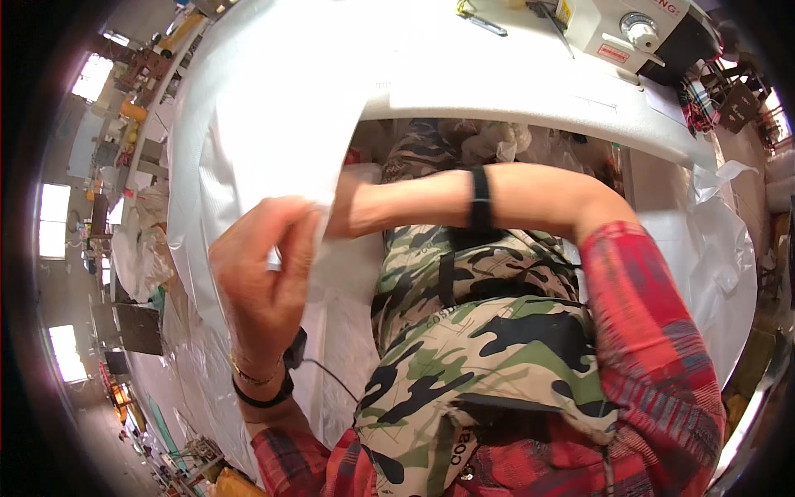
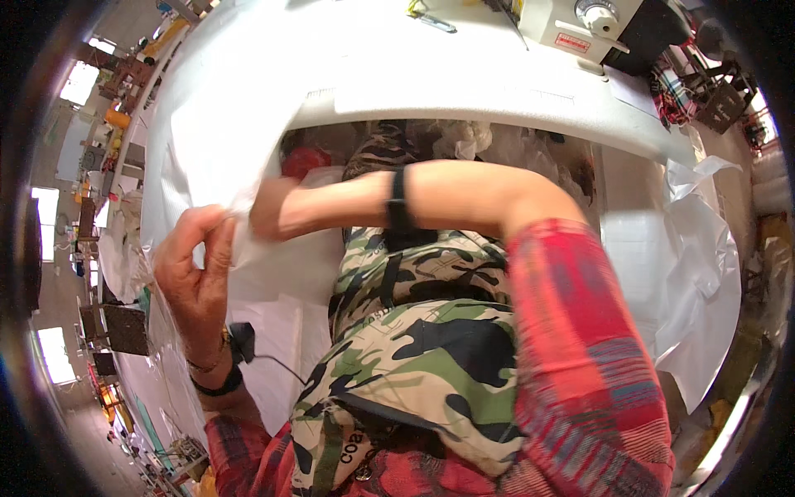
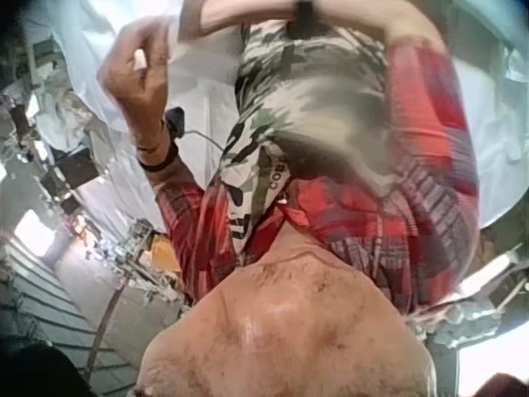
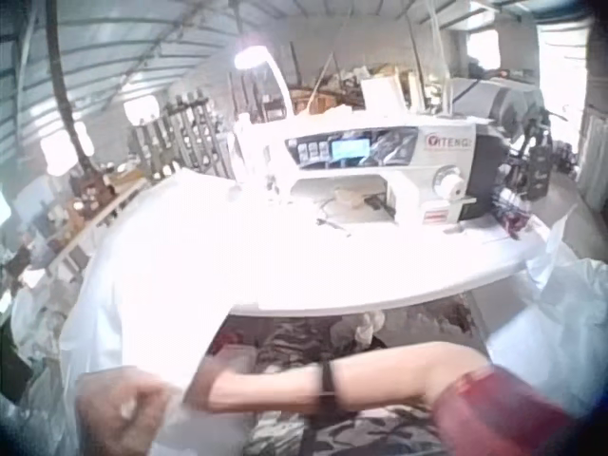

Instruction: Sewing large white plastic sheets together using an industrial sewing machine.

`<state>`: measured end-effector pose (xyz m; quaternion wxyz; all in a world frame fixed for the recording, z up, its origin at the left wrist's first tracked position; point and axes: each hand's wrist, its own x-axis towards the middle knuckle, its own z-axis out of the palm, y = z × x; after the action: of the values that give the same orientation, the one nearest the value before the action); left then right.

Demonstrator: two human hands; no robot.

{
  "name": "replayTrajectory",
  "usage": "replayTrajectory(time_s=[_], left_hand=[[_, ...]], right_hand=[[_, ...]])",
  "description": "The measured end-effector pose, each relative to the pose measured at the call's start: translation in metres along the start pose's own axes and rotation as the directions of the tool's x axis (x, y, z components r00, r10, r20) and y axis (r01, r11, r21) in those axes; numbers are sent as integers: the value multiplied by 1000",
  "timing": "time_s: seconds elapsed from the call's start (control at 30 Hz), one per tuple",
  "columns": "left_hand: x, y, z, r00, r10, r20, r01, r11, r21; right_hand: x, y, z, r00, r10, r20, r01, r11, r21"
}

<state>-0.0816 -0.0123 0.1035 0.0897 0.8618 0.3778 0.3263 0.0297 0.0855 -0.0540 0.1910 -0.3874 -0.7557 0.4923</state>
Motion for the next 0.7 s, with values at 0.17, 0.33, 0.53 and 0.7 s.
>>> replayTrajectory(time_s=[0.17, 0.33, 0.53, 0.7], left_hand=[[17, 12, -6, 906, 195, 375, -296, 926, 234], [-42, -7, 50, 922, 86, 378, -186, 954, 235], [-100, -25, 107, 947, -317, 52, 317, 948, 8], [-110, -30, 125, 632, -676, 380, 682, 253, -686]], right_hand=[[36, -26, 34, 983, -43, 181, 82, 974, -209], [-28, -10, 22, 928, -355, 108, 370, 913, -174], [-107, 25, -51, 923, -278, 265, 381, 756, -532], [-111, 17, -68, 757, -638, 139, 542, 496, -678]])
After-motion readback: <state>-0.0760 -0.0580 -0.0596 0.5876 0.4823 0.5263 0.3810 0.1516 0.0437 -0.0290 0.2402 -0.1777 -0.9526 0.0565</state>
